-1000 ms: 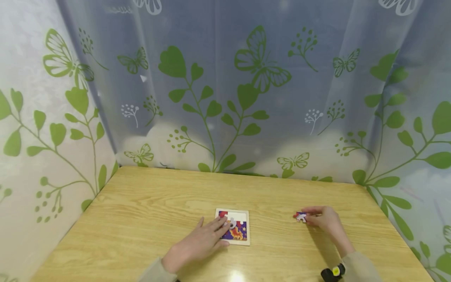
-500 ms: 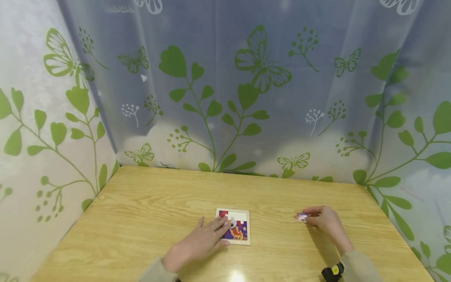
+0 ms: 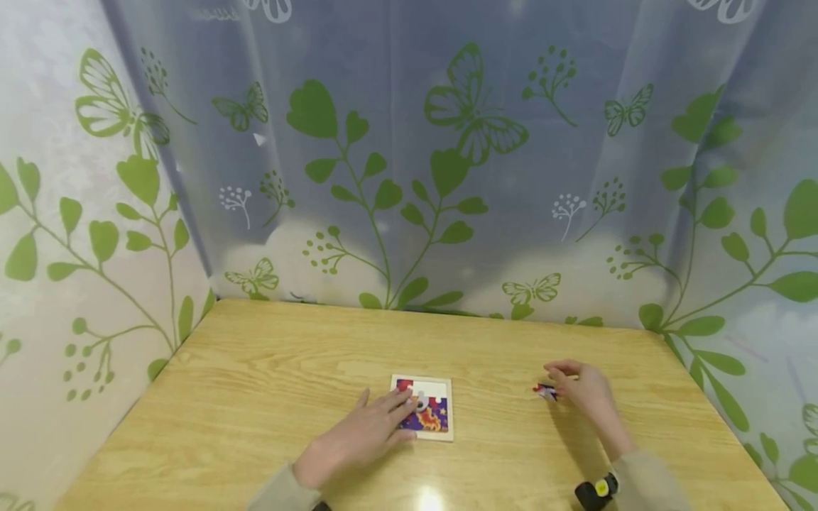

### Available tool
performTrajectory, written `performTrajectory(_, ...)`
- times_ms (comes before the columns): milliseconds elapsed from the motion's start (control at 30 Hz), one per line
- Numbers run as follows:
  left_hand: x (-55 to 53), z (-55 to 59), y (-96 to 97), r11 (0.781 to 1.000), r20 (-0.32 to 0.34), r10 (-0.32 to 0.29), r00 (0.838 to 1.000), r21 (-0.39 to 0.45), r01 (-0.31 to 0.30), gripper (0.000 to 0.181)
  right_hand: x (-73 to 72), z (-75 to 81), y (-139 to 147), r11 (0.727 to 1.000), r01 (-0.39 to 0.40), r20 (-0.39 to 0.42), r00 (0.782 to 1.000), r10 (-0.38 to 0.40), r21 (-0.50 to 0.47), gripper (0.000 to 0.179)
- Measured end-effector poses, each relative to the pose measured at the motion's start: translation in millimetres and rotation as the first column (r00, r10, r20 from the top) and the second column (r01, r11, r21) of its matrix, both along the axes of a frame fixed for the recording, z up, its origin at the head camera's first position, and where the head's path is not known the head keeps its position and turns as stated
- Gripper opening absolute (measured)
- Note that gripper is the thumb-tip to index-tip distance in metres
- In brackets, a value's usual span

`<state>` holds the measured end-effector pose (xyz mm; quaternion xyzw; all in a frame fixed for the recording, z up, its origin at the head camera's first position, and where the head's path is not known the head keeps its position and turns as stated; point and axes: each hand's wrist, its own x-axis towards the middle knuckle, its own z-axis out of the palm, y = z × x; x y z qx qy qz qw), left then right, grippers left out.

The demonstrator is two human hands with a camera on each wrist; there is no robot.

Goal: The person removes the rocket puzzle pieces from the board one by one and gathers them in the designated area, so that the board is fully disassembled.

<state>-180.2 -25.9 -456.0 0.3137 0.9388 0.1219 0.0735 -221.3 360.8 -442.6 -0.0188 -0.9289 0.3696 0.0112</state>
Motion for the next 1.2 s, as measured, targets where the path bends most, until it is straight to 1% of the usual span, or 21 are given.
performTrajectory(100,-0.6,0.1,-0.1,1.0,-0.003,-0.003,1.0,0.017,0.003,0.058,1.9,1.5,-11,0.999,-0.016,-0.037,0.999,0.014,-0.036,0.039)
performTrajectory(167,-0.3,0.3,-0.2,1.0,-0.004,-0.007,1.0,0.026,0.008,0.056,2.6,2.0,-18,0.998,-0.02,-0.048,0.999,0.017,-0.065,0.04)
performTrajectory(400,0.9,1.6,-0.3,0.999,-0.018,-0.019,1.0,0.041,0.019,0.054,0.5,4.6,-44,0.98,-0.019,-0.03,0.999,0.013,-0.196,0.042)
performTrajectory(600,1.3,3.5,0.2,0.999,-0.026,-0.019,0.999,0.029,0.019,0.055,-2.4,2.5,-64,0.962,-0.046,-0.031,0.999,0.039,-0.269,0.041)
performTrajectory(800,3.2,3.3,-2.0,0.999,-0.039,-0.034,0.999,0.005,0.034,0.057,-5.2,1.8,-85,0.954,-0.085,-0.053,0.996,0.073,-0.286,0.039)
performTrajectory(933,7.1,3.9,-4.2,0.999,-0.058,-0.034,0.998,-0.019,0.033,0.059,-7.0,1.8,-99,0.95,-0.109,-0.052,0.994,0.098,-0.292,0.038)
performTrajectory(1033,10.8,4.6,-5.3,0.999,-0.058,-0.036,0.998,-0.026,0.035,0.061,-9.1,0.7,-108,0.951,-0.122,-0.049,0.992,0.112,-0.286,0.036)
performTrajectory(1200,13.9,4.3,-4.0,0.999,-0.042,-0.047,0.998,-0.018,0.046,0.061,-12.7,-0.5,-124,0.951,-0.148,-0.057,0.989,0.137,-0.273,0.032)
